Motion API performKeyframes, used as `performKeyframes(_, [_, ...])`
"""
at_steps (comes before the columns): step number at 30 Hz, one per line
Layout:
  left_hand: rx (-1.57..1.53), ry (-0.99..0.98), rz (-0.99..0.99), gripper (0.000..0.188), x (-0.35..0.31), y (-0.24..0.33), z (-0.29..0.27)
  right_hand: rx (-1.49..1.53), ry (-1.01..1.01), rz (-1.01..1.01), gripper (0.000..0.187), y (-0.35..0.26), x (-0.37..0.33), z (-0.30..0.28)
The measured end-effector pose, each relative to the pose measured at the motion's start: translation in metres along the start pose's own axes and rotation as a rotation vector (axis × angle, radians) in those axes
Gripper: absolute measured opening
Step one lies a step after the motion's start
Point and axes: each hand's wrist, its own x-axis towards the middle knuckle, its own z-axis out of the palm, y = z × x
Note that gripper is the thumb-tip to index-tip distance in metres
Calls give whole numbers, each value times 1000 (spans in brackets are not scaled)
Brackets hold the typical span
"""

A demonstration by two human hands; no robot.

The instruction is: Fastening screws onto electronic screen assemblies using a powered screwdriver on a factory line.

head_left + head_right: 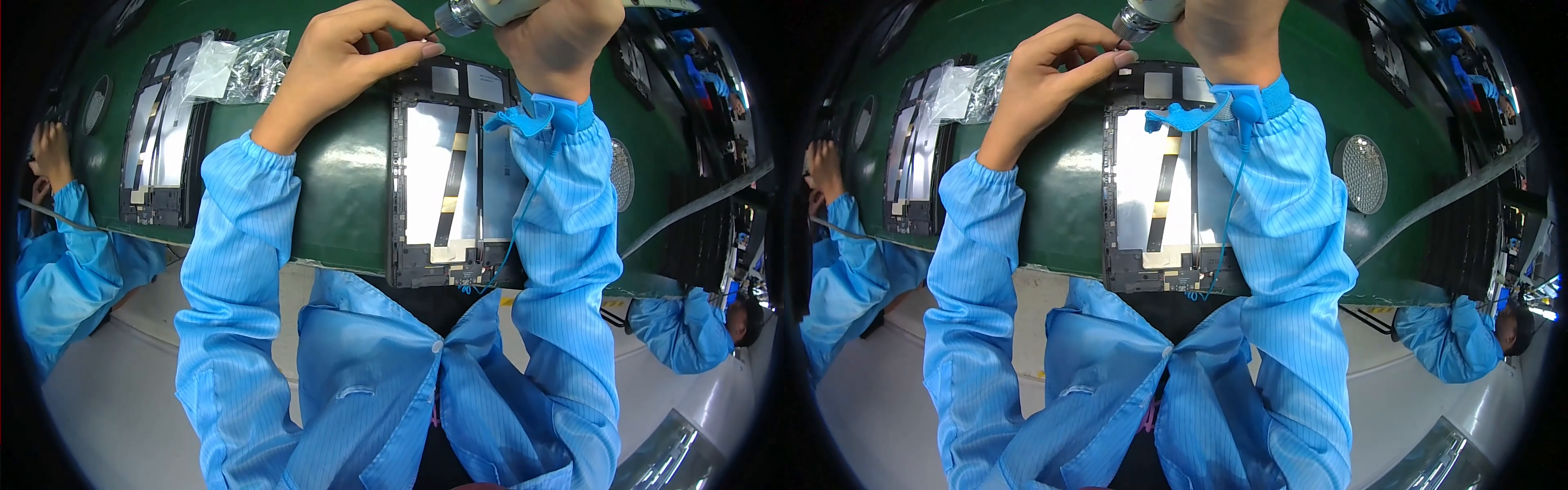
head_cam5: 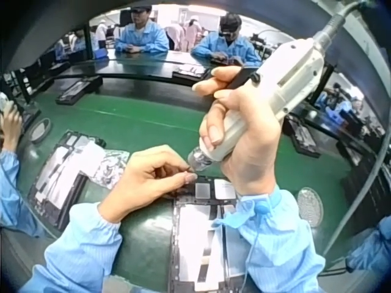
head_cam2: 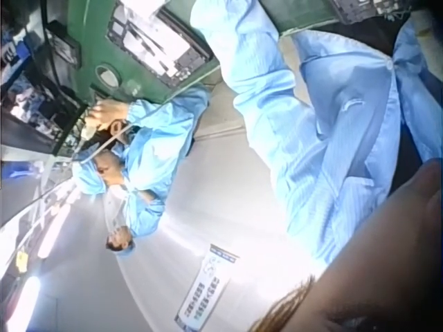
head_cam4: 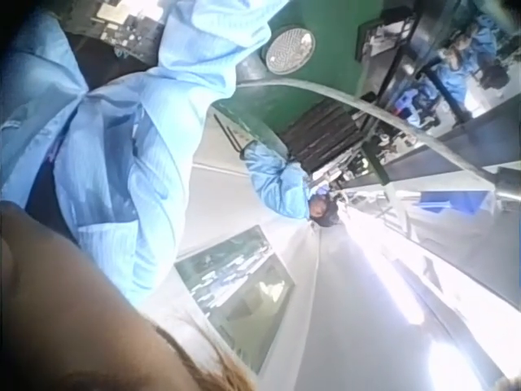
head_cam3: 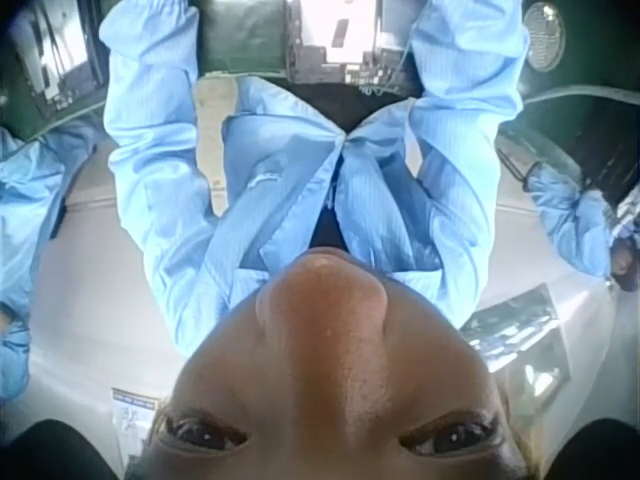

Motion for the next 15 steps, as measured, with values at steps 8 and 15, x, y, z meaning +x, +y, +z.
performKeyframes(8, [32, 2, 4, 13, 0, 5, -3, -2, -15, 1, 29, 1, -1, 0])
performKeyframes(15, [48, 14, -22, 14, -1, 6, -3, 17, -33, -11, 29, 1, 0, 0])
